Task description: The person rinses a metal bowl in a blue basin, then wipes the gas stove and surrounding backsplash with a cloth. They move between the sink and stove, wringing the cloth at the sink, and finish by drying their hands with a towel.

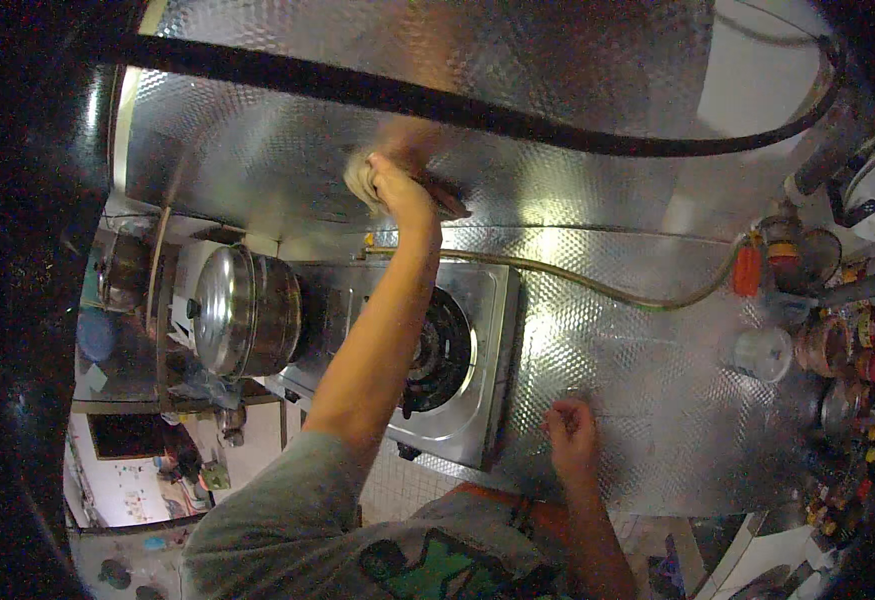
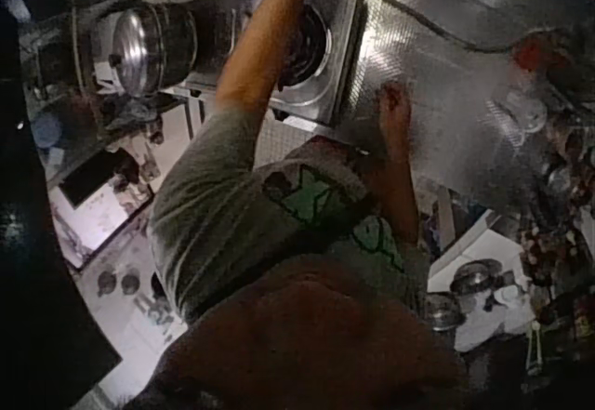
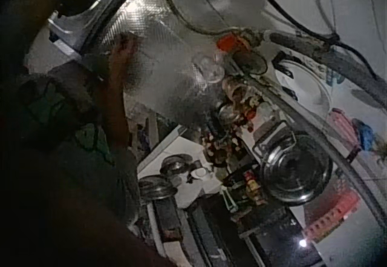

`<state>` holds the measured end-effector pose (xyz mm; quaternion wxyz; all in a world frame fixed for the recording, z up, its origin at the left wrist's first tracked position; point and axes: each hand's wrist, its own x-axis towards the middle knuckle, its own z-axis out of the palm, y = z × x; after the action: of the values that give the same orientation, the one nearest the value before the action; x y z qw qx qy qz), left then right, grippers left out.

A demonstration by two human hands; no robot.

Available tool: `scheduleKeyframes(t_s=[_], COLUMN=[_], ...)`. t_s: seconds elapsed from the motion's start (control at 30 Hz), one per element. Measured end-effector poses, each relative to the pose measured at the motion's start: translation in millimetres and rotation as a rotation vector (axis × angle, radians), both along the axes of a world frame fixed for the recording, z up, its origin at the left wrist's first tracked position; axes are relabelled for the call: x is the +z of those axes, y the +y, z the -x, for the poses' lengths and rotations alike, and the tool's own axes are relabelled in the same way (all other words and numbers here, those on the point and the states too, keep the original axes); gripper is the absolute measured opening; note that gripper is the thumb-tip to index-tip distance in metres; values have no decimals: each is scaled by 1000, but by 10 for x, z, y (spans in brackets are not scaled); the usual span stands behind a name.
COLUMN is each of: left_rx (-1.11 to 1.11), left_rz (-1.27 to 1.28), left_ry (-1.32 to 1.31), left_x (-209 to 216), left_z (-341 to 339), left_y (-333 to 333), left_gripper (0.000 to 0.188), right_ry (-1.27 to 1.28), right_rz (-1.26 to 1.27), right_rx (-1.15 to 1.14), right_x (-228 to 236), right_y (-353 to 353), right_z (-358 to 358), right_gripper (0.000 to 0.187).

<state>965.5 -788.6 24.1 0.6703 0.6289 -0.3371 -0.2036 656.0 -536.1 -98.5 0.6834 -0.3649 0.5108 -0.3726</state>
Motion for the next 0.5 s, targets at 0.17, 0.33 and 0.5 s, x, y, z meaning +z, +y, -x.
scheduleKeyframes(t_s=[0.17, 0.33, 0.5], left_rx=[447, 781, 836], left_rz=[19, 481, 267], left_ry=[-1369, -1080, -279], left_x=[1040, 1535, 719], left_z=[-471, -1723, -1983], left_y=[-157, -158, -4], left_gripper=[62, 55, 62], right_ry=[-85, -38, -56], right_rz=[-11, -76, -108], right_rx=[-23, -30, -66], right_x=[42, 128, 89], right_y=[10, 30, 57], right_z=[-80, 38, 177], right_gripper=[9, 9, 10])
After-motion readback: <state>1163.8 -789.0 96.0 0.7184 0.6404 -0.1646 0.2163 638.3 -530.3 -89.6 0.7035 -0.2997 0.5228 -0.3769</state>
